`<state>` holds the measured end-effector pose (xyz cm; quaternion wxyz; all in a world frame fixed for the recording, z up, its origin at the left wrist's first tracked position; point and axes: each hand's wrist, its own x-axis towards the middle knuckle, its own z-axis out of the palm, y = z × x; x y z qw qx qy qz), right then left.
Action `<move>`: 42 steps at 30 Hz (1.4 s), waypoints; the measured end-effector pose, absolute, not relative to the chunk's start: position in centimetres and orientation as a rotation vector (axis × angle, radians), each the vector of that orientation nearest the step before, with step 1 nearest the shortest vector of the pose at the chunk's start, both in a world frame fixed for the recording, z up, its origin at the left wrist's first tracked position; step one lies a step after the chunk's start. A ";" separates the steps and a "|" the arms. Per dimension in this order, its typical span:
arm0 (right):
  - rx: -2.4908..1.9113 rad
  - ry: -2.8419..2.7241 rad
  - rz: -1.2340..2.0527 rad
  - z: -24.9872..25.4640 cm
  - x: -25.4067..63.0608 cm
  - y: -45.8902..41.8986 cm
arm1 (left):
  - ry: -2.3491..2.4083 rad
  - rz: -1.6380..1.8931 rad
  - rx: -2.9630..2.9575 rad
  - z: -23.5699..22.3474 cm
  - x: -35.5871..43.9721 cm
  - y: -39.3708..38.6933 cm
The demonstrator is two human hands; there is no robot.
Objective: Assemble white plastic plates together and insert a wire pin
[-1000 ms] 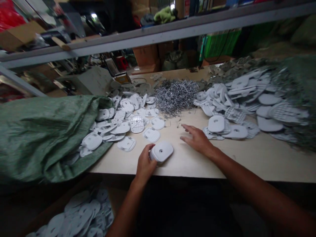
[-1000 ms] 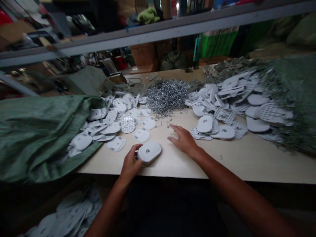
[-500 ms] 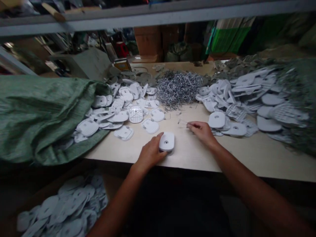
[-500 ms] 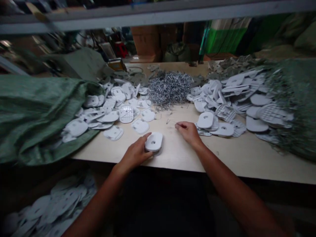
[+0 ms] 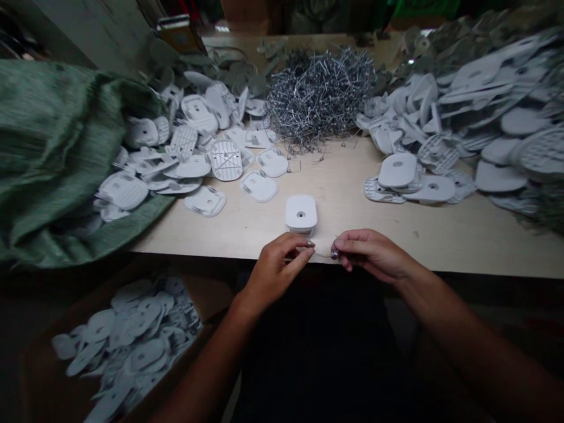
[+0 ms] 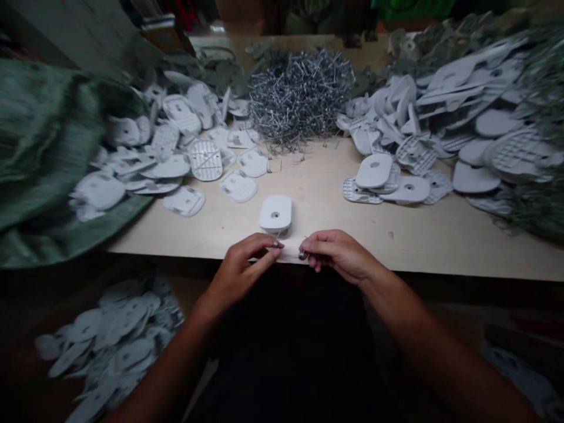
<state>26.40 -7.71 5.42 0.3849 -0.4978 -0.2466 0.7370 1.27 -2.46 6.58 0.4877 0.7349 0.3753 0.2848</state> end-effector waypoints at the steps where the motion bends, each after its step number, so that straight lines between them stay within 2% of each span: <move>1: -1.244 -0.597 1.904 5.1 25.9 -7.7 | 0.916 0.696 1.792 6.3 1.3 -2.7; 6: -1.186 -0.471 1.841 4.2 23.9 -7.6 | 1.006 0.615 1.648 5.1 0.4 -3.3; 19: -1.396 -0.779 1.553 2.2 20.9 -7.0 | 1.130 0.518 1.536 3.5 -0.9 -1.6; 42: -1.418 -0.655 1.611 2.2 20.9 -6.0 | 1.134 0.506 1.749 3.0 -0.9 -0.1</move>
